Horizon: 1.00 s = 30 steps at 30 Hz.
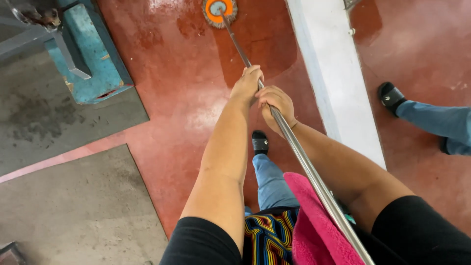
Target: Mopping the red floor in a gym area near exercise equipment.
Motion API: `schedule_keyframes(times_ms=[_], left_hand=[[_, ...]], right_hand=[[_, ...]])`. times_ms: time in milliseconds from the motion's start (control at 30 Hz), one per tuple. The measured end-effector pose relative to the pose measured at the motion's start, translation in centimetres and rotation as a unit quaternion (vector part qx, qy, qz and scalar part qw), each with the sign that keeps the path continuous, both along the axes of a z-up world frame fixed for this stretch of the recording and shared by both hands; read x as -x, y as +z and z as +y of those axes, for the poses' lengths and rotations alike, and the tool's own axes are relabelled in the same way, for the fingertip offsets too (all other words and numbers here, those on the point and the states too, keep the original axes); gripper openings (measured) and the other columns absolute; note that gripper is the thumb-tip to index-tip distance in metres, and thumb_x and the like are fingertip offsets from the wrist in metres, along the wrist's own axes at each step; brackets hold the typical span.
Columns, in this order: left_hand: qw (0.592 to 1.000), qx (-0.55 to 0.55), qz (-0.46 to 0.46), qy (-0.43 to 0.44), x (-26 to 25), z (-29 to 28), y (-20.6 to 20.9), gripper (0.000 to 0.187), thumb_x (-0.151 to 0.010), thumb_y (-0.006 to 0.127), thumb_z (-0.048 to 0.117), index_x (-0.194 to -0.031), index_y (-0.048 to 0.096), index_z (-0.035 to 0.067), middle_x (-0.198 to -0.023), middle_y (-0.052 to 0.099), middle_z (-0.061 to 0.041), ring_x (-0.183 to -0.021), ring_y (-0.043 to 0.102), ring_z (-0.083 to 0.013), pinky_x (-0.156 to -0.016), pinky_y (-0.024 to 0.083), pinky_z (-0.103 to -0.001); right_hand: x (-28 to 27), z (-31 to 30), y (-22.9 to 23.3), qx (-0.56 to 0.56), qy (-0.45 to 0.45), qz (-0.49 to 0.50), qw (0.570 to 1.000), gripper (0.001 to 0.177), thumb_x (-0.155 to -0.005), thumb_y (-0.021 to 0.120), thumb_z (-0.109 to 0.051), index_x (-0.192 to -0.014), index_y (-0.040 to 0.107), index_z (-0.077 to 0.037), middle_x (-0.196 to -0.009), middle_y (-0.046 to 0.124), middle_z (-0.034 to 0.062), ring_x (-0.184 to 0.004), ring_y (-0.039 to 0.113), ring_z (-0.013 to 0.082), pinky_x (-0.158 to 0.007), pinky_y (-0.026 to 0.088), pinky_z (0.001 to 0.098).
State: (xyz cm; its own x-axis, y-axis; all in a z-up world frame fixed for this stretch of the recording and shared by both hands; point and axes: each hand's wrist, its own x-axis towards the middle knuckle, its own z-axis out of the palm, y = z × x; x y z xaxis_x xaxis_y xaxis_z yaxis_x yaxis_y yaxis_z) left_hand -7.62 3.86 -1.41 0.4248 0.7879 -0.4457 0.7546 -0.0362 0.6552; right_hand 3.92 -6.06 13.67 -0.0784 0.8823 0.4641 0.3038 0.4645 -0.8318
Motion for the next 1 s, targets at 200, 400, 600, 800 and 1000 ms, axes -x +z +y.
schedule_keyframes(times_ms=[200, 400, 600, 800, 1000], left_hand=[[0.991, 0.122, -0.015, 0.056, 1.2, -2.9, 8.0, 0.034, -0.106, 0.027, 0.035, -0.101, 0.060, 0.031, -0.155, 0.046, 0.005, -0.141, 0.049, -0.0306, -0.122, 0.040, -0.044], [0.998, 0.052, -0.024, -0.003, 3.7, -13.6, -2.6, 0.021, -0.096, 0.050, 0.008, -0.104, 0.054, 0.027, -0.158, 0.037, 0.008, -0.140, 0.050, -0.0347, -0.118, 0.044, -0.051], [0.998, 0.066, -0.010, -0.020, 9.1, -28.7, 3.3, 0.023, -0.103, 0.035, 0.020, -0.099, 0.055, 0.031, -0.158, 0.036, 0.014, -0.142, 0.047, -0.0332, -0.121, 0.039, -0.045], [0.996, 0.019, 0.034, -0.074, 13.1, -38.5, 3.1, 0.019, -0.103, 0.038, 0.021, -0.097, 0.054, 0.030, -0.153, 0.040, 0.017, -0.145, 0.044, -0.0289, -0.118, 0.041, -0.045], [0.997, 0.003, 0.007, -0.076, 15.2, -41.1, 10.3, 0.018, -0.104, 0.038, 0.020, -0.104, 0.055, 0.025, -0.154, 0.043, 0.009, -0.143, 0.045, -0.0302, -0.123, 0.036, -0.043]], right_hand=[[0.7, -2.6, 0.9, -0.021, -0.002, -0.003, 1.000, 0.014, -0.095, 0.060, -0.004, -0.082, 0.063, -0.001, -0.096, 0.069, 0.0217, -0.089, 0.067, 0.0463, -0.077, 0.056, 0.0506], [4.0, -13.9, 3.0, 0.006, 0.012, -0.021, 1.000, 0.017, -0.086, 0.059, 0.008, -0.077, 0.066, -0.004, -0.091, 0.072, 0.0147, -0.091, 0.072, 0.0377, -0.081, 0.059, 0.0440], [8.6, -29.3, 3.4, 0.040, 0.016, -0.009, 0.999, 0.019, -0.086, 0.059, 0.006, -0.076, 0.068, -0.007, -0.094, 0.074, 0.0124, -0.094, 0.073, 0.0343, -0.084, 0.058, 0.0422], [12.4, -39.3, 4.7, 0.019, 0.026, -0.040, 0.999, 0.022, -0.084, 0.059, 0.011, -0.077, 0.069, -0.007, -0.093, 0.074, 0.0123, -0.094, 0.073, 0.0338, -0.085, 0.058, 0.0414], [13.8, -40.6, 4.7, -0.006, 0.037, -0.019, 0.999, 0.021, -0.085, 0.058, 0.011, -0.080, 0.070, -0.006, -0.089, 0.073, 0.0102, -0.091, 0.074, 0.0322, -0.084, 0.059, 0.0401]])
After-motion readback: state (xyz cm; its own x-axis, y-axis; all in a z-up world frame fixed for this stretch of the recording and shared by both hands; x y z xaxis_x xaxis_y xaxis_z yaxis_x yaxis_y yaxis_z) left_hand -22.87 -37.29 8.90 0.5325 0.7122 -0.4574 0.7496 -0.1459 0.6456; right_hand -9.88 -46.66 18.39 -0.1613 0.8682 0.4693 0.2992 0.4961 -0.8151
